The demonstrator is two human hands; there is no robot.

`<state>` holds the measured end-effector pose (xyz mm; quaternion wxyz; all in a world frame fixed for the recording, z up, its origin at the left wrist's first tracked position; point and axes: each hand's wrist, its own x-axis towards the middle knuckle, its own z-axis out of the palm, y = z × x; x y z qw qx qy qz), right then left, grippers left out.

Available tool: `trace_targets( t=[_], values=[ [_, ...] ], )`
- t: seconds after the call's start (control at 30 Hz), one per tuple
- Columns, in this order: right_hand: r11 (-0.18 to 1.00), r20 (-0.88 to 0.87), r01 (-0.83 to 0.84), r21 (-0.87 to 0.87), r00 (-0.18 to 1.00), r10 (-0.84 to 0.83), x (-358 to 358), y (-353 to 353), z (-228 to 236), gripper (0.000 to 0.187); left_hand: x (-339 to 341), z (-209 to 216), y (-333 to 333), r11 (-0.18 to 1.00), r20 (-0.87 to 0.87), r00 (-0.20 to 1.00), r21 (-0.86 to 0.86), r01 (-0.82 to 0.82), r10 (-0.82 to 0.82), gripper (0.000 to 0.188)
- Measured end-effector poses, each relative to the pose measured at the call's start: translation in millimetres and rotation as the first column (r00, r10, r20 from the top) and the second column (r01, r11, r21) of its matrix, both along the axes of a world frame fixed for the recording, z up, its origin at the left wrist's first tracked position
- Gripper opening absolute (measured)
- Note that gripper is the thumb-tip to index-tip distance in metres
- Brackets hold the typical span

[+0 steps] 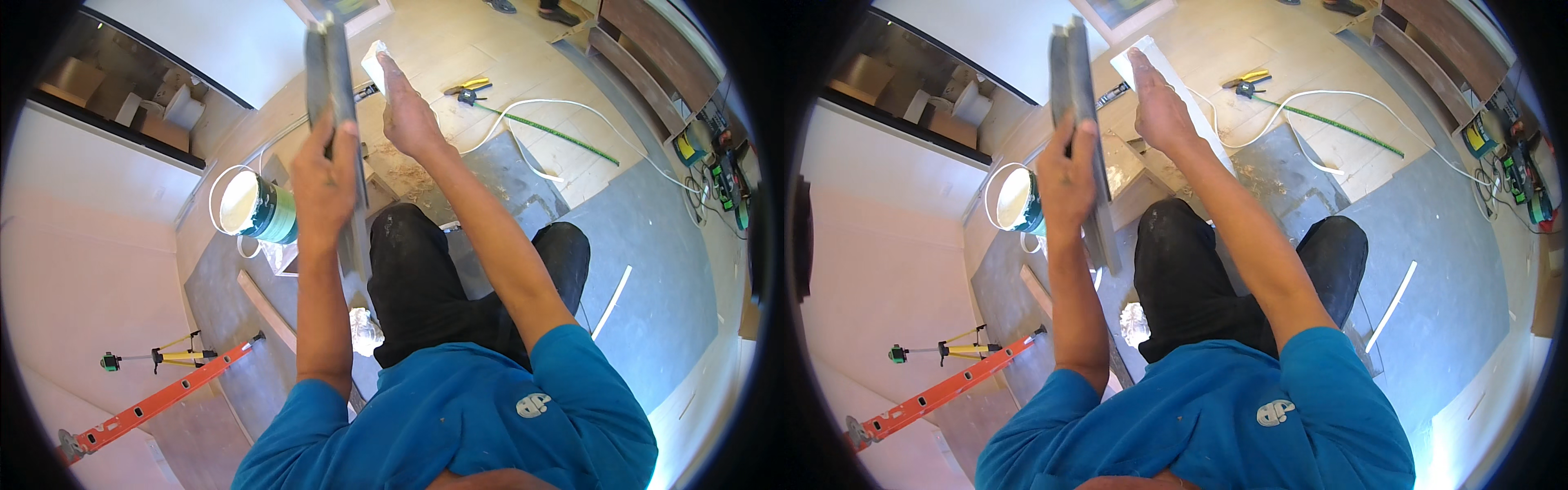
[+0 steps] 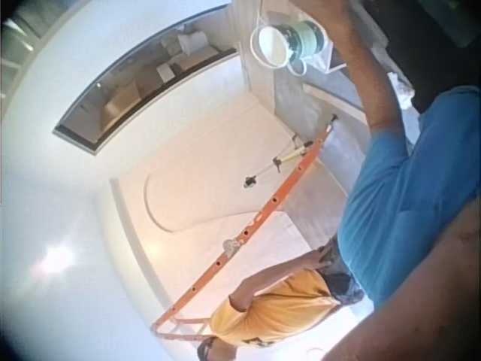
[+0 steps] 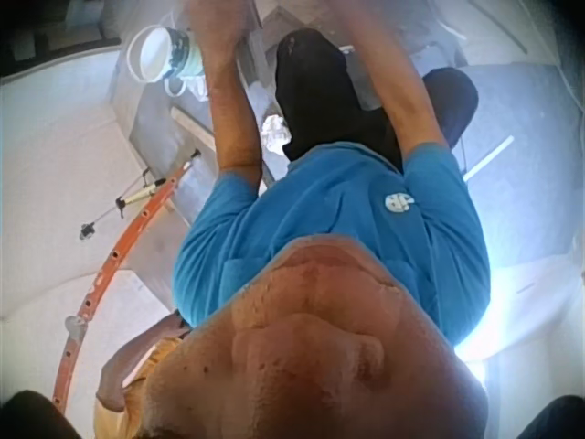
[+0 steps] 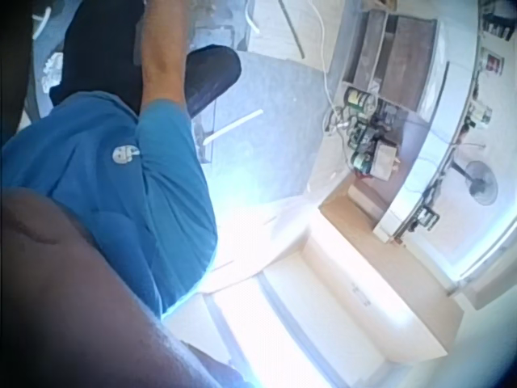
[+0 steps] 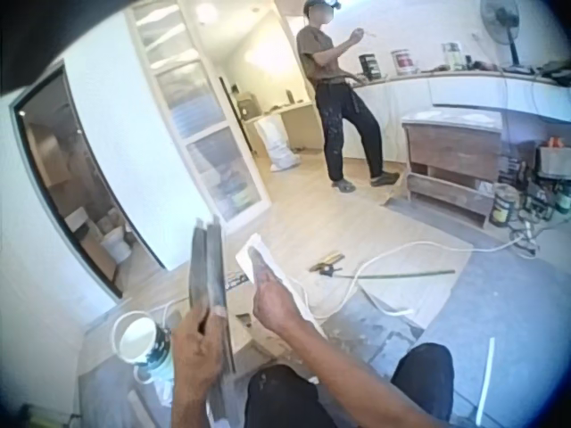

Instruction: The person kneels on the floor and attaches a metal hinge to a white cabinet door using a screwdriver. They then apply a white trim strip to the door edge and wipe the surface with a cloth.

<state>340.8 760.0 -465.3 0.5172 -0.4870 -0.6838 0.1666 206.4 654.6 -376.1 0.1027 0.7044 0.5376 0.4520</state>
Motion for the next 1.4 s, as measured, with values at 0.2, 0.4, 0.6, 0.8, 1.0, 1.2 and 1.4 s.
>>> trace_targets(
  t=[0.2,0.4,0.6,0.8,1.0,1.2,1.4],
  values=[
    [0.997,-0.044,-0.071,-0.015,0.997,0.07,-11.1,-11.6,7.0,0.09,17.4,10.3,55.3,0.997,-0.1,0.994,-0.049,-0.056,0.051,0.05],
    [0.997,-0.061,-0.071,-0.04,0.996,0.069,3.6,-6.2,2.0,0.087,5.2,-49.0,22.4,0.997,0.013,1.0,0.078,0.022,-0.023,0.048],
    [1.0,-0.032,-0.02,0.021,0.999,0.02,9.2,-4.3,2.5,0.087,19.3,-7.9,66.0,0.999,0.161,0.986,-0.017,0.05,-0.047,0.049],
    [0.998,-0.058,0.009,0.067,0.998,-0.005,28.8,-1.2,-6.5,0.087,21.9,-72.2,9.8,0.988,0.335,0.934,-0.047,0.145,-0.121,0.045],
    [0.989,-0.092,0.02,0.149,0.996,-0.007,51.6,-7.5,-12.5,0.086,64.4,-47.5,45.4,0.86,0.95,0.302,-0.094,0.502,-0.072,0.031],
    [0.987,-0.132,-0.052,0.154,0.989,0.072,63.5,-14.0,-12.5,0.08,96.2,-32.0,57.1,0.795,0.933,0.36,-0.229,0.561,0.015,0.033],
    [0.994,-0.235,-0.062,0.085,0.969,0.081,57.3,-18.9,-13.4,0.07,83.2,-33.4,6.4,0.771,0.917,0.396,-0.218,0.599,-0.048,0.035]
  ],
)
